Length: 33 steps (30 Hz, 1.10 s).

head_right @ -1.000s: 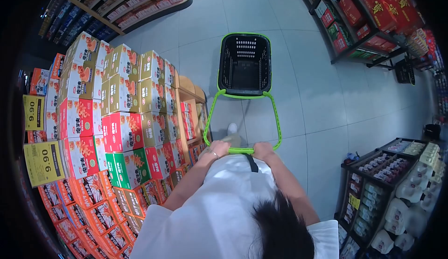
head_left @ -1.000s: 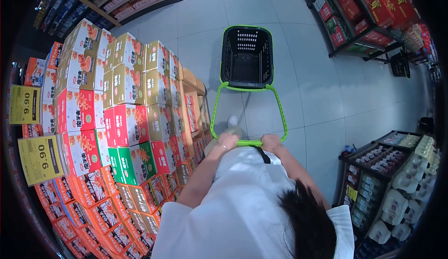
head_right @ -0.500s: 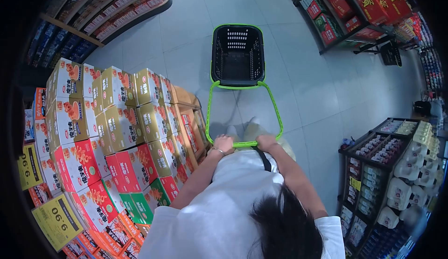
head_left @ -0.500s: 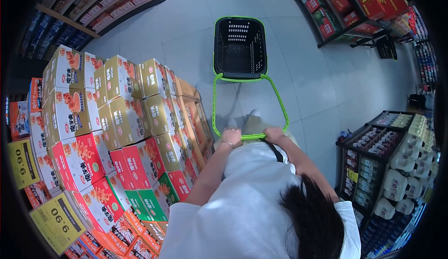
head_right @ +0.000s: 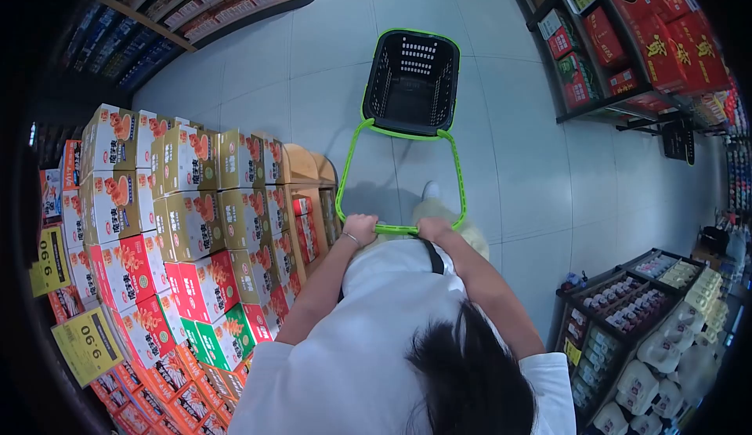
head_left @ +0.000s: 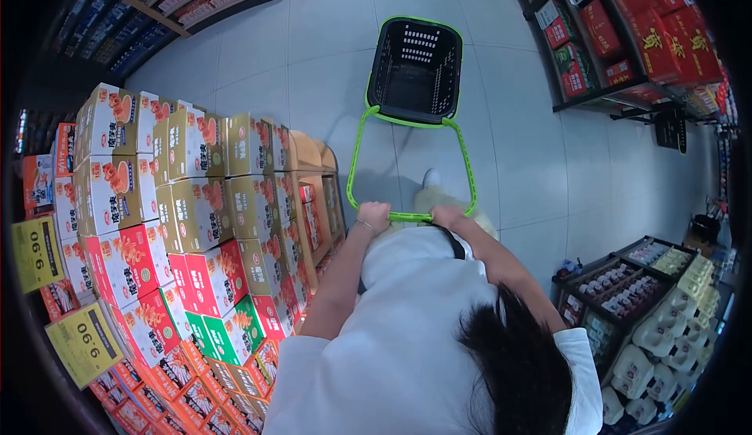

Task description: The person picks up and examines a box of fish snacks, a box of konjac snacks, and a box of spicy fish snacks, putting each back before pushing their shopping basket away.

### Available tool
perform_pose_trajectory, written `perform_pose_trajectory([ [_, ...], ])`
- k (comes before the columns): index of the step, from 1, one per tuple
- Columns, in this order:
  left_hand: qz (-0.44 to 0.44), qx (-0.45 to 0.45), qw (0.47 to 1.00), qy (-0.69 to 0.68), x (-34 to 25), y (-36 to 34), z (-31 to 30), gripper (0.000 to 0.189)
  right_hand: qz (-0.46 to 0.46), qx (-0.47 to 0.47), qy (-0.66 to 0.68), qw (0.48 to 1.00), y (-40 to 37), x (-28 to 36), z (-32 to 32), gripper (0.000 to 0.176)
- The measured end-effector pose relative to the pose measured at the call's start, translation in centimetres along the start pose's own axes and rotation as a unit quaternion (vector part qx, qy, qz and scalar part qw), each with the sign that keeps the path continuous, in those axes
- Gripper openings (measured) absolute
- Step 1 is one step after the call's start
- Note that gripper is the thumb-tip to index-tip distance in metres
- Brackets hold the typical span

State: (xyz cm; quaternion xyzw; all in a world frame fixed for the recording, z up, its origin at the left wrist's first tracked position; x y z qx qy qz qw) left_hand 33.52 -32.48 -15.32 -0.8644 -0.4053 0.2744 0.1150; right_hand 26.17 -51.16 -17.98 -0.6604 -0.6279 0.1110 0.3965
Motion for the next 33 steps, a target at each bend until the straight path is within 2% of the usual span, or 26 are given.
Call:
perform_pose_trajectory([
  [1, 0.000, -0.029, 1.000, 0.006, -0.5, 1.3, -0.8, 0.014, -0.002, -0.014, 0.013, 1.000, 0.7, -1.0, -1.1, 0.026],
  [7, -0.014, -0.023, 0.999, 0.028, -5.5, 7.7, -2.6, 0.016, -0.048, -0.092, -0.008, 0.995, -0.5, -5.8, -9.8, 0.024],
  [11, -0.064, -0.008, 0.998, 0.018, -8.2, 9.2, -3.1, 0.015, -0.072, -0.076, -0.044, 0.994, -0.8, -8.3, -11.0, 0.019],
  [13, -0.083, 0.021, 0.996, 0.022, -9.0, 9.4, -3.5, 0.017, -0.069, -0.101, -0.027, 0.992, -0.4, -9.6, -10.9, 0.021],
  [17, -0.079, 0.042, 0.995, 0.042, -9.3, 9.9, -3.9, 0.020, -0.091, -0.077, -0.013, 0.993, -0.4, -9.5, -12.5, 0.024],
  [19, -0.078, 0.037, 0.996, 0.038, -9.5, 10.2, -4.8, 0.018, -0.116, -0.144, 0.018, 0.983, -1.1, -9.3, -13.9, 0.025],
  [21, -0.083, 0.013, 0.996, 0.019, -9.7, 10.5, -6.1, 0.018, -0.067, -0.126, -0.024, 0.989, -0.8, -9.2, -15.0, 0.025],
  [27, -0.076, -0.025, 0.997, -0.021, -8.7, 10.6, -10.1, 0.017, -0.077, -0.157, 0.014, 0.984, -1.7, -6.1, -19.9, 0.023],
  [28, -0.084, -0.033, 0.996, -0.022, -8.4, 11.0, -10.3, 0.017, -0.109, -0.191, 0.041, 0.975, -1.3, -6.5, -19.8, 0.022],
  [29, -0.052, -0.063, 0.997, -0.013, -8.6, 11.5, -11.0, 0.018, -0.141, -0.224, 0.070, 0.962, -1.4, -5.1, -20.9, 0.022],
  [30, -0.025, -0.100, 0.995, -0.007, -6.9, 11.2, -12.1, 0.019, -0.138, -0.198, 0.075, 0.968, -1.4, -3.7, -22.4, 0.020],
  [31, -0.030, -0.109, 0.993, -0.010, -6.1, 10.9, -13.0, 0.019, -0.107, -0.158, 0.016, 0.981, -0.3, -3.9, -22.1, 0.020],
  [33, 0.025, -0.131, 0.991, 0.000, -5.5, 10.2, -15.3, 0.015, -0.121, -0.134, 0.075, 0.981, 0.3, -3.3, -22.5, 0.021],
])
Point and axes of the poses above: each hand's wrist, its own y-axis towards the middle knuckle, its own z-axis out of the palm, x = y × z, the point moved 6 cm from there along y, towards the middle knuckle, and after that the axes turned 7 degrees about -x, right-handed, at the moved point
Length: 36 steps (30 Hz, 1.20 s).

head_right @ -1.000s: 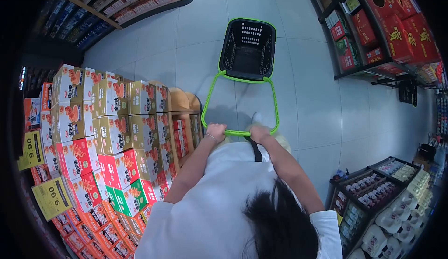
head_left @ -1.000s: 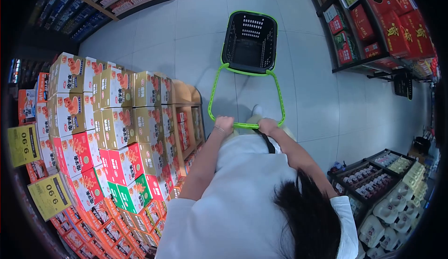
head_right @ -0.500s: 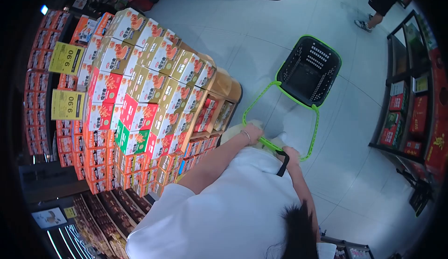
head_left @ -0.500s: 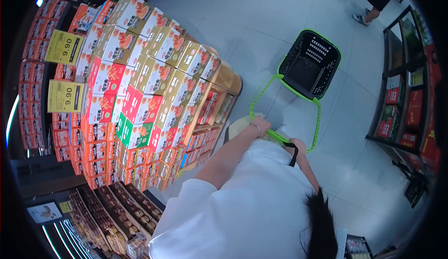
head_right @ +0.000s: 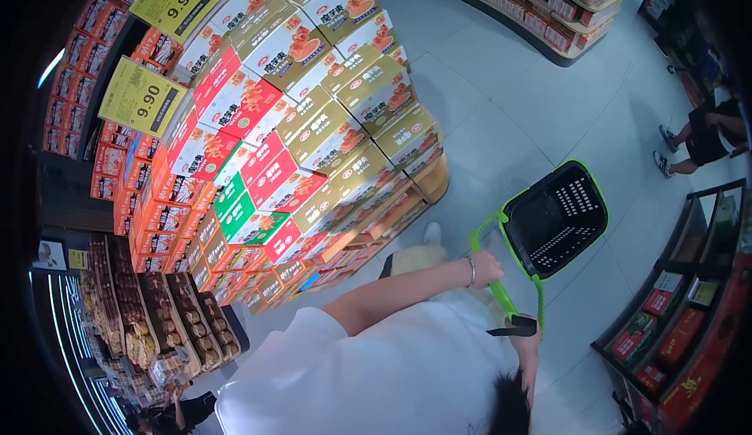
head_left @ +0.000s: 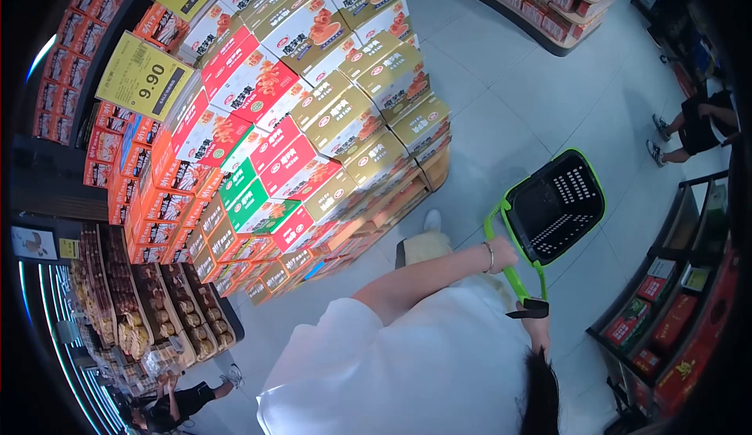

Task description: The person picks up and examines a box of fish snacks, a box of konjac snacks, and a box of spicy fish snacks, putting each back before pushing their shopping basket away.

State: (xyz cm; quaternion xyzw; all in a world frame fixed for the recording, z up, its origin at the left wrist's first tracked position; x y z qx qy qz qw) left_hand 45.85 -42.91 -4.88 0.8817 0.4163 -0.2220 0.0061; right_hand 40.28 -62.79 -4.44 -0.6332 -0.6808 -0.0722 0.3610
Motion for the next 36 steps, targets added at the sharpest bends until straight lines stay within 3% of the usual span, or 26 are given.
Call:
perform_pose_trajectory([
  [3, -0.010, -0.074, 0.997, 0.007, 3.3, -1.7, -4.3, 0.012, 0.014, -0.003, 0.028, 1.000, 0.9, 0.8, -0.4, 0.027],
  [6, -0.023, -0.124, 0.992, -0.022, 7.4, -3.6, -4.7, 0.013, 0.002, 0.080, 0.054, 0.995, 1.8, 1.5, -0.8, 0.033],
  [8, -0.021, -0.134, 0.991, -0.023, 9.0, -4.5, -4.5, 0.017, -0.045, 0.073, 0.090, 0.992, 3.0, 3.2, -1.4, 0.036],
  [10, -0.018, -0.145, 0.989, -0.024, 9.4, -5.3, -4.5, 0.021, 0.128, 0.186, 0.155, 0.962, 2.8, 7.0, -1.9, 0.034],
  [12, -0.025, -0.152, 0.987, -0.034, 9.3, -6.2, -5.7, 0.021, 0.129, 0.202, 0.142, 0.960, 3.5, 7.3, -1.5, 0.034],
  [14, -0.037, -0.133, 0.988, -0.065, 9.7, -6.5, -5.6, 0.023, 0.139, 0.260, 0.029, 0.955, 3.3, 8.8, -1.9, 0.021],
  [15, -0.047, -0.180, 0.979, -0.078, 9.7, -6.6, -5.2, 0.022, 0.144, 0.287, -0.028, 0.947, 2.9, 10.6, -2.4, 0.019],
  [19, -0.118, -0.300, 0.944, -0.069, 10.5, -7.4, -5.8, 0.019, 0.151, 0.361, -0.205, 0.897, 3.9, 14.1, -3.9, 0.035],
  [20, -0.127, -0.306, 0.941, -0.071, 10.8, -7.4, -6.2, 0.019, 0.144, 0.391, -0.116, 0.901, 5.0, 14.4, -3.4, 0.033],
  [22, -0.130, -0.189, 0.961, -0.155, 11.5, -7.2, -6.2, 0.017, 0.127, 0.444, 0.069, 0.884, 7.6, 14.7, -1.9, 0.031],
  [24, -0.128, -0.172, 0.965, -0.150, 11.3, -7.6, -6.5, 0.017, 0.106, 0.483, 0.257, 0.830, 10.4, 16.2, -0.6, 0.030],
  [26, -0.123, -0.092, 0.978, -0.144, 10.9, -7.6, -5.2, 0.018, 0.045, 0.437, 0.304, 0.845, 15.3, 18.6, 0.9, 0.026],
  [28, -0.152, -0.103, 0.971, -0.152, 10.5, -8.8, -5.1, 0.022, 0.007, 0.350, 0.334, 0.875, 20.8, 19.7, 4.6, 0.024],
  [30, -0.146, -0.179, 0.956, -0.183, 10.3, -10.2, -6.0, 0.024, -0.035, 0.254, 0.416, 0.872, 23.2, 23.2, 7.8, 0.026],
  [31, -0.150, -0.173, 0.956, -0.184, 10.1, -10.4, -5.4, 0.024, -0.027, 0.260, 0.429, 0.865, 23.5, 24.6, 9.6, 0.026],
  [33, -0.123, -0.330, 0.927, -0.132, 9.9, -11.3, -5.8, 0.025, -0.019, 0.274, 0.459, 0.845, 23.6, 26.8, 12.9, 0.025],
  [36, -0.169, -0.305, 0.913, -0.211, 10.3, -12.2, -7.0, 0.027, -0.003, 0.284, 0.493, 0.822, 22.7, 29.0, 16.0, 0.025],
])
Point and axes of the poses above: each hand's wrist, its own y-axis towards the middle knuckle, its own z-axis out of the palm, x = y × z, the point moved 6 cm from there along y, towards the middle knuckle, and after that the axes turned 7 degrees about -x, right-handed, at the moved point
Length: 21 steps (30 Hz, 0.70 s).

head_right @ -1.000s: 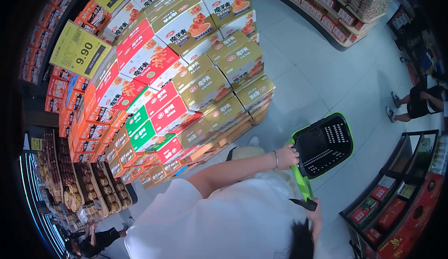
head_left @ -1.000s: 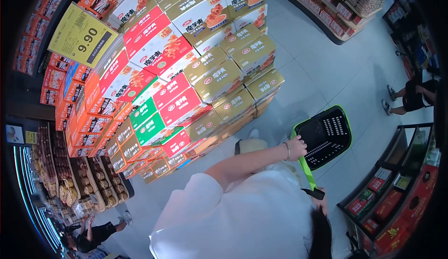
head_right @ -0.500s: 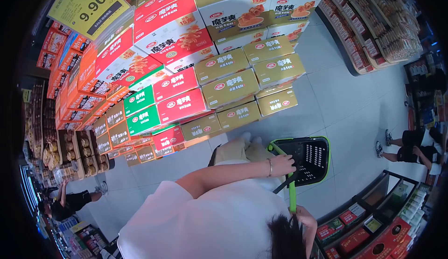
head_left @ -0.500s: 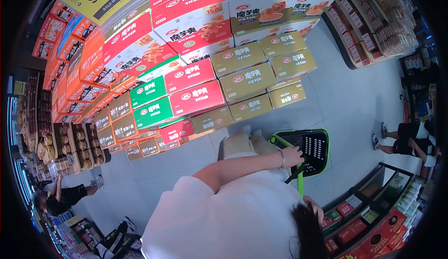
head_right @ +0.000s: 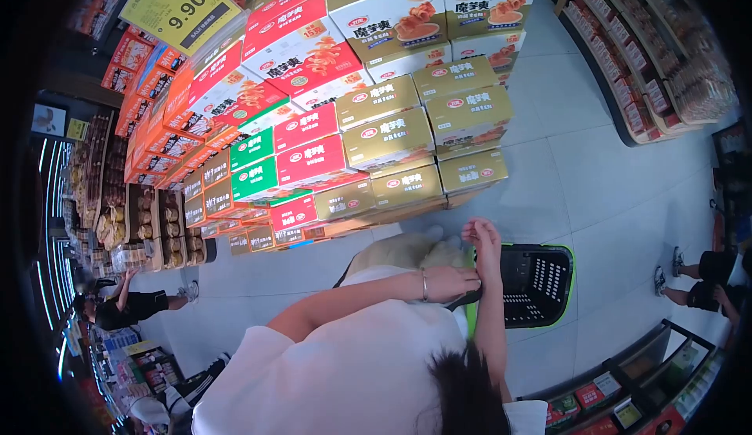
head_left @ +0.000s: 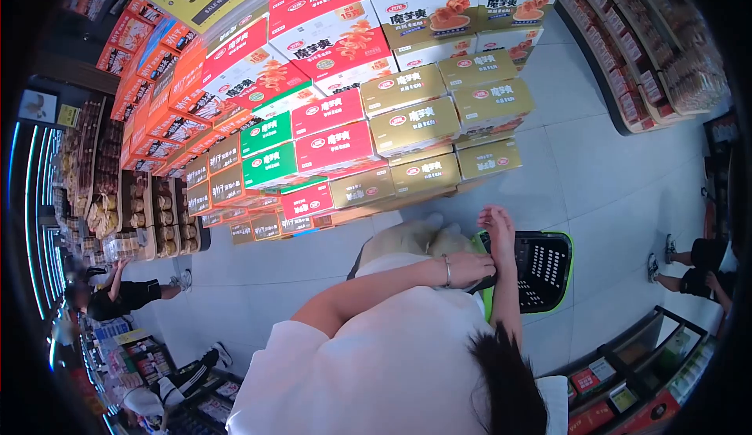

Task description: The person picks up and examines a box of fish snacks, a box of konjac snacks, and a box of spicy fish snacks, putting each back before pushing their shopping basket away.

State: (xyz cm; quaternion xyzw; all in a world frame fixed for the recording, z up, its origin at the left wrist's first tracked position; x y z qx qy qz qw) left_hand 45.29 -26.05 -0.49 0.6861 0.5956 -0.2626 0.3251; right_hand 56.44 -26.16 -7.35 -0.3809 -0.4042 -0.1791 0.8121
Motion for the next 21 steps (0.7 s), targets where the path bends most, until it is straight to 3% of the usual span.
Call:
perform_pose_trajectory([
  [1, -0.002, 0.000, 1.000, 0.002, -0.4, -0.1, -1.0, 0.027, 0.004, 0.012, -0.009, 1.000, 0.1, 0.0, 0.6, 0.025],
  [3, -0.090, -0.025, 0.995, -0.039, -0.6, -0.3, -4.1, 0.029, 0.008, 0.024, -0.019, 0.999, 0.3, 0.1, 0.9, 0.024],
  [5, -0.072, -0.177, 0.981, 0.017, -1.9, -0.3, -10.5, 0.026, 0.007, -0.004, 0.001, 1.000, 0.5, 0.6, 0.1, 0.022],
  [7, -0.035, -0.365, 0.923, 0.116, -2.1, -1.3, -16.5, 0.020, 0.014, -0.010, -0.001, 1.000, 0.4, -0.4, -0.7, 0.022],
  [9, -0.082, -0.433, 0.867, 0.233, -3.0, -2.4, -22.6, 0.021, 0.023, -0.013, -0.002, 1.000, 0.5, -1.0, -1.2, 0.023],
  [11, -0.148, -0.465, 0.823, 0.290, -2.3, -3.8, -26.5, 0.027, 0.037, -0.016, 0.002, 0.999, 0.5, -1.3, -1.5, 0.023],
  [14, -0.202, -0.420, 0.787, 0.403, -1.3, -3.8, -29.8, 0.050, 0.044, -0.016, 0.006, 0.999, 0.8, -1.3, -1.7, 0.023],
  [21, -0.201, -0.379, 0.813, 0.393, 0.5, -3.8, -30.5, 0.062, 0.053, -0.013, -0.052, 0.997, 1.2, -0.7, -1.5, 0.022],
])
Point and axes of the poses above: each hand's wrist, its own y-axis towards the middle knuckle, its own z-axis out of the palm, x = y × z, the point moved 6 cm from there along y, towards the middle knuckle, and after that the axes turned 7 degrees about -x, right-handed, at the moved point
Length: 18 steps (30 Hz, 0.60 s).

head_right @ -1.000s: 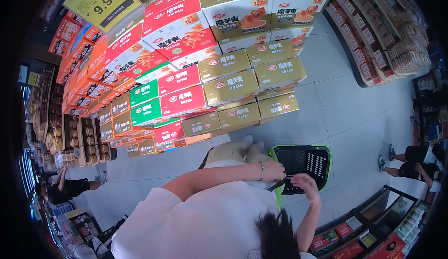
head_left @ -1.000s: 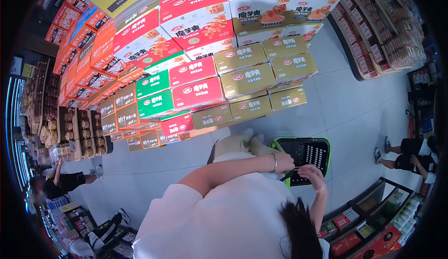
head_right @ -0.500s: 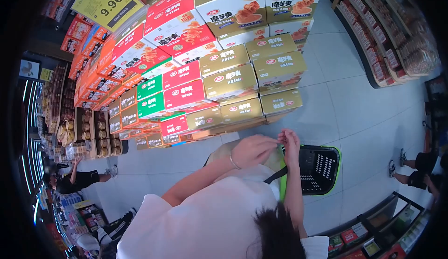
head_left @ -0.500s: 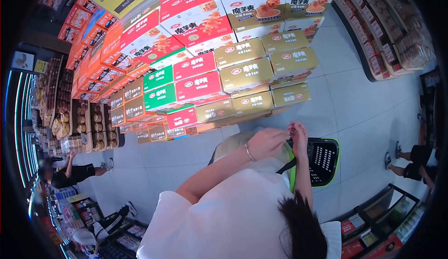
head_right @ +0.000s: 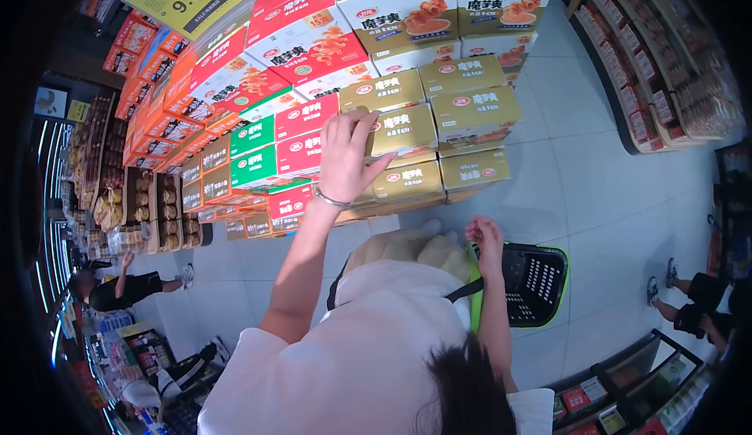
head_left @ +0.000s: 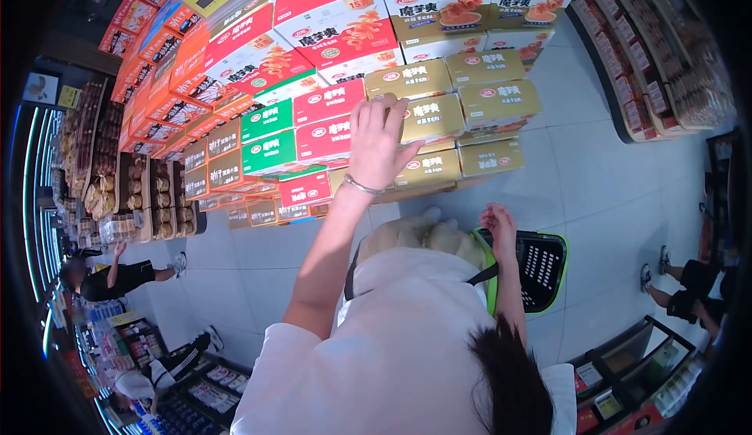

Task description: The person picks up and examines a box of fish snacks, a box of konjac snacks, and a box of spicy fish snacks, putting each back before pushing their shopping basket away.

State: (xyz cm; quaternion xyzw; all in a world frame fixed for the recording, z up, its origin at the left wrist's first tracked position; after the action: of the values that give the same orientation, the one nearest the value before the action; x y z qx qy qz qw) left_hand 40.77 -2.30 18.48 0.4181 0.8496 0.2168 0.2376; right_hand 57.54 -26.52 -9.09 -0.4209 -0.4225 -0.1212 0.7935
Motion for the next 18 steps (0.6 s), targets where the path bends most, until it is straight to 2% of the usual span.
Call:
perform_pose_trajectory([
  [3, -0.039, 0.012, 0.998, -0.055, 0.4, 0.2, 0.0, 0.062, -0.001, 0.006, 0.007, 1.000, 0.1, -0.1, -0.4, 0.021],
  [8, -0.004, 0.023, 0.997, -0.069, 0.0, 0.1, -0.1, 0.063, 0.019, 0.000, -0.005, 1.000, -0.1, -0.7, -0.6, 0.021],
  [11, -0.014, 0.031, 0.995, -0.096, -0.5, -0.3, -0.5, 0.062, 0.019, 0.010, -0.017, 1.000, -0.3, -0.6, -0.5, 0.021],
  [15, -0.002, 0.014, 0.997, -0.076, -2.4, -0.3, -4.1, 0.062, 0.022, 0.012, -0.021, 0.999, -0.5, -0.3, -0.4, 0.022],
  [18, -0.040, 0.002, 0.975, -0.218, -2.9, -0.5, -7.1, 0.064, 0.024, 0.004, -0.029, 0.999, -0.8, -0.2, -0.2, 0.023],
])
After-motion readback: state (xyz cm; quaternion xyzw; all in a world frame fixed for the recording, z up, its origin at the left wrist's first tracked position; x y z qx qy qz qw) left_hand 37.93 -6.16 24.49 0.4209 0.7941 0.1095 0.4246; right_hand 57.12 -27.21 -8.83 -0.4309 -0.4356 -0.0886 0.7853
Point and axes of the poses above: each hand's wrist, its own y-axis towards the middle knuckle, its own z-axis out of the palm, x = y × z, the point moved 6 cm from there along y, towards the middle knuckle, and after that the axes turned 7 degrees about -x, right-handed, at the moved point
